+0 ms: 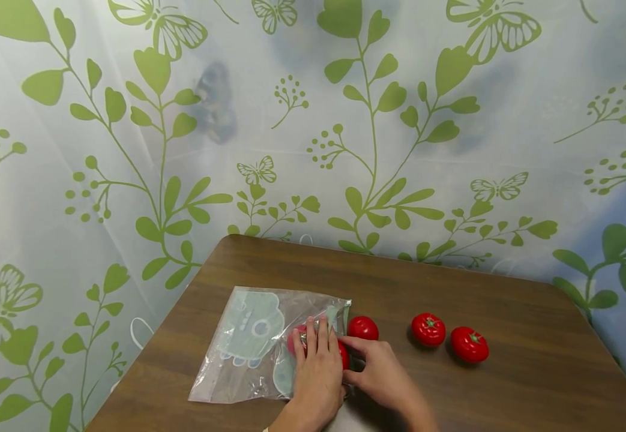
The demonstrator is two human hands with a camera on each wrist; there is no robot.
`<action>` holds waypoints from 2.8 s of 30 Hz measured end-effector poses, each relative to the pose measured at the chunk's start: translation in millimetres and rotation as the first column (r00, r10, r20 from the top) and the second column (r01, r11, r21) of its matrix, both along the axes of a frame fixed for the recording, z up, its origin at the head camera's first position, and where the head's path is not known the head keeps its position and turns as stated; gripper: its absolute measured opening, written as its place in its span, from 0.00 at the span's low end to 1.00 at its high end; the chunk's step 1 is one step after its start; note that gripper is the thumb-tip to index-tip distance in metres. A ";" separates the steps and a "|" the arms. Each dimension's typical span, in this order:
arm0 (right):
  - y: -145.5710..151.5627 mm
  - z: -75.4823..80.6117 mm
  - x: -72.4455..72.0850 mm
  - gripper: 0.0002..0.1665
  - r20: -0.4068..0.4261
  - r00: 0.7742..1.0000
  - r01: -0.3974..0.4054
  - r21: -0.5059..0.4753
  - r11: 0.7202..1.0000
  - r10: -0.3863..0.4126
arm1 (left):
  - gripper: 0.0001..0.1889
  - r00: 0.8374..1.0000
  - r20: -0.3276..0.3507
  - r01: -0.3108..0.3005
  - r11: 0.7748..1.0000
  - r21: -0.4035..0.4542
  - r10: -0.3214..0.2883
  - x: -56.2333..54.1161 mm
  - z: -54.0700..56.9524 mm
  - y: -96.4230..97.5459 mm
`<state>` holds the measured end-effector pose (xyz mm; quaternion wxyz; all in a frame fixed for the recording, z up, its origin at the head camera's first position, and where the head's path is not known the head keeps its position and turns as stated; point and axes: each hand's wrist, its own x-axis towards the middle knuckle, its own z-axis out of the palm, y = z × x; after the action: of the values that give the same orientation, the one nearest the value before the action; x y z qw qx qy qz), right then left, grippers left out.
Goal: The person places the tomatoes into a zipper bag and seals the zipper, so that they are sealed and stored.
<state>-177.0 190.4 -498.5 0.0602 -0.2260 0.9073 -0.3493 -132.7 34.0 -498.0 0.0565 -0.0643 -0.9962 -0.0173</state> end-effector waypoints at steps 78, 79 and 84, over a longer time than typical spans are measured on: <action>70.6 34.7 11.8 0.34 0.245 0.968 -0.022 -0.166 0.986 0.063 | 0.49 1.000 -0.023 -0.009 1.000 0.018 0.010 -1.0 -1.2 -0.6; 75.6 36.4 12.5 0.34 0.255 0.966 -0.004 -0.159 0.987 0.045 | 0.49 0.999 -0.031 -0.008 1.000 0.018 0.009 -1.0 -1.8 -0.7; 99.5 42.8 16.6 0.35 0.257 0.965 0.086 -0.124 0.989 -0.051 | 0.48 0.998 -0.055 -0.010 0.999 0.030 0.012 -1.4 -3.3 -0.9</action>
<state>-160.4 289.9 -455.7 0.1481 -0.1516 0.8741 -0.4371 -134.2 33.0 -501.3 0.0852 -0.0585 -0.9942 -0.0301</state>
